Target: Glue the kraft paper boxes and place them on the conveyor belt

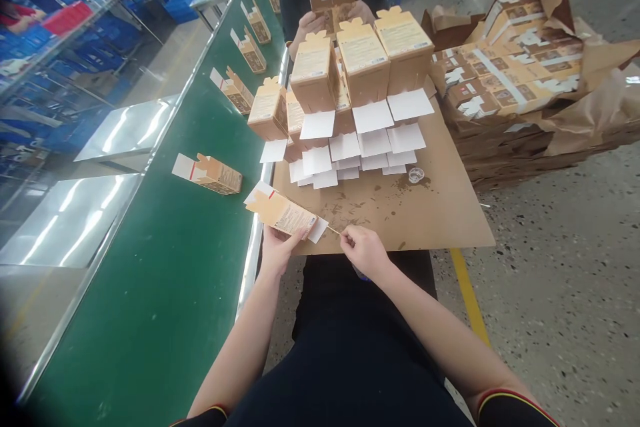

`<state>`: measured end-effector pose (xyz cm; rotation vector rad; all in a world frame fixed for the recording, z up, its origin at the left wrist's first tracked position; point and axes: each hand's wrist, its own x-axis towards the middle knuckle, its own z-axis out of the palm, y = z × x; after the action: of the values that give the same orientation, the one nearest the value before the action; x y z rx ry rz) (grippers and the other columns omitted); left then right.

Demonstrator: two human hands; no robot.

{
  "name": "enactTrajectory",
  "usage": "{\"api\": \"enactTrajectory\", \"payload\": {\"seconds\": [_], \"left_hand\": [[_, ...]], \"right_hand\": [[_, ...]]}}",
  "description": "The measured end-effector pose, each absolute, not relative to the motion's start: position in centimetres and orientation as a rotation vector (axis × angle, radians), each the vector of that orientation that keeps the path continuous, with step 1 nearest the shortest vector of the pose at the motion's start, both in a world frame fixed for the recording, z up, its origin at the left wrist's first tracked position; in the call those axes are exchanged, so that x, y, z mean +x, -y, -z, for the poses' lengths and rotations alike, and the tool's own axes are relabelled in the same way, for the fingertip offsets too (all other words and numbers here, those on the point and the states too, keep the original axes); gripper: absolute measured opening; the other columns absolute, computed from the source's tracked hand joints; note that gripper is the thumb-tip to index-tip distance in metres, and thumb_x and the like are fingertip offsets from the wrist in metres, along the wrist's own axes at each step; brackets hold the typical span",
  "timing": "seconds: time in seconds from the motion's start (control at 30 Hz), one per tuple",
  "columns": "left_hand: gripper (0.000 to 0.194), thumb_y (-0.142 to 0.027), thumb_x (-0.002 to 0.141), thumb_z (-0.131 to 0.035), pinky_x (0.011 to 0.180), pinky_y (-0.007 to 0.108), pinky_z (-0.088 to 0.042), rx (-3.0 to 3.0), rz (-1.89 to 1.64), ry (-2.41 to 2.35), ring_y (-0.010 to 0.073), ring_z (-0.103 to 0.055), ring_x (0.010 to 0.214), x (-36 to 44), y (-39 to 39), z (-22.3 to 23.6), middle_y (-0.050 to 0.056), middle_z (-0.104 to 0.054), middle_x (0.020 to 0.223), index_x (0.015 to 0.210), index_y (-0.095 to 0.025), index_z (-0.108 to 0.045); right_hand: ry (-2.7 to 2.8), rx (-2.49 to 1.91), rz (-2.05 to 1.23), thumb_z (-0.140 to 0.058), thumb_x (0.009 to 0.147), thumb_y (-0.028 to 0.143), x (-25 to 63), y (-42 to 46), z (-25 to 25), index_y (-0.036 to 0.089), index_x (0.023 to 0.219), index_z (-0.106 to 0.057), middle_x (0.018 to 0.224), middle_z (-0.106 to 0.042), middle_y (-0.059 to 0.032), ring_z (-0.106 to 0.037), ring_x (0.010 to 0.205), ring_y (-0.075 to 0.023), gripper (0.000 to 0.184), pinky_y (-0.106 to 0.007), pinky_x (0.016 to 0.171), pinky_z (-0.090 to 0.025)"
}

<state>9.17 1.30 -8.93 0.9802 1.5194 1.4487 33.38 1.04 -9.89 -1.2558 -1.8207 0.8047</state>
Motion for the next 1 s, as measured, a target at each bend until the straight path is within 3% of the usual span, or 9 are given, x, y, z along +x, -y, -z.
{"api": "enactTrajectory", "payload": {"seconds": [0.27, 0.57, 0.73, 0.87, 1.0], "left_hand": [[0.085, -0.037, 0.062, -0.105, 0.108, 0.051, -0.063, 1.253, -1.298, -1.846, 0.0373, -0.075, 0.129, 11.1, 0.4, 8.3, 0.014, -0.073, 0.130, 0.131, -0.025, -0.057], [0.086, -0.034, 0.061, -0.104, 0.102, 0.053, -0.067, 1.280, -1.275, -1.864, 0.0392, -0.078, 0.123, 11.4, -0.1, 8.4, 0.015, -0.075, 0.129, 0.132, -0.026, -0.057], [0.096, -0.036, 0.056, -0.108, 0.113, 0.059, -0.063, 1.075, -1.552, -1.930, 0.0356, -0.078, 0.125, 4.4, 0.2, 7.0, 0.015, -0.073, 0.136, 0.134, -0.025, -0.053], [0.108, -0.032, 0.052, -0.110, 0.117, 0.056, -0.062, 0.929, -1.728, -2.091, 0.0335, -0.077, 0.131, -4.2, 1.4, 6.0, 0.017, -0.066, 0.151, 0.140, -0.026, -0.047], [0.096, -0.028, 0.055, -0.108, 0.109, 0.054, -0.066, 0.804, -1.660, -2.289, 0.0319, -0.079, 0.123, -8.6, 1.9, 6.9, 0.015, -0.068, 0.143, 0.128, -0.025, -0.047]], "right_hand": [[1.583, -1.331, -0.855, -0.067, 0.100, 0.034, 36.1, -0.2, 8.6, 0.026, 0.081, -0.070, 0.070, -0.073, -0.0017, -0.068, 0.059, -0.0175, 0.021, -0.029, 0.060, -0.061], [1.617, -1.285, -0.786, -0.066, 0.100, 0.031, 36.6, 1.6, 7.6, 0.026, 0.079, -0.070, 0.068, -0.072, -0.0003, -0.066, 0.057, -0.0162, 0.022, -0.028, 0.058, -0.060], [1.572, -1.305, -0.752, -0.070, 0.102, 0.037, 37.9, 1.7, 7.4, 0.025, 0.080, -0.074, 0.068, -0.073, -0.0012, -0.067, 0.055, -0.0168, 0.025, -0.029, 0.056, -0.060], [1.541, -1.322, -0.719, -0.075, 0.101, 0.042, 38.9, 1.2, 7.2, 0.025, 0.078, -0.076, 0.064, -0.072, -0.0007, -0.066, 0.052, -0.0164, 0.029, -0.028, 0.053, -0.059], [1.572, -1.301, -0.709, -0.076, 0.102, 0.047, 38.6, 0.0, 6.8, 0.025, 0.076, -0.076, 0.062, -0.070, -0.0009, -0.066, 0.050, -0.0168, 0.034, -0.030, 0.054, -0.060]]}}
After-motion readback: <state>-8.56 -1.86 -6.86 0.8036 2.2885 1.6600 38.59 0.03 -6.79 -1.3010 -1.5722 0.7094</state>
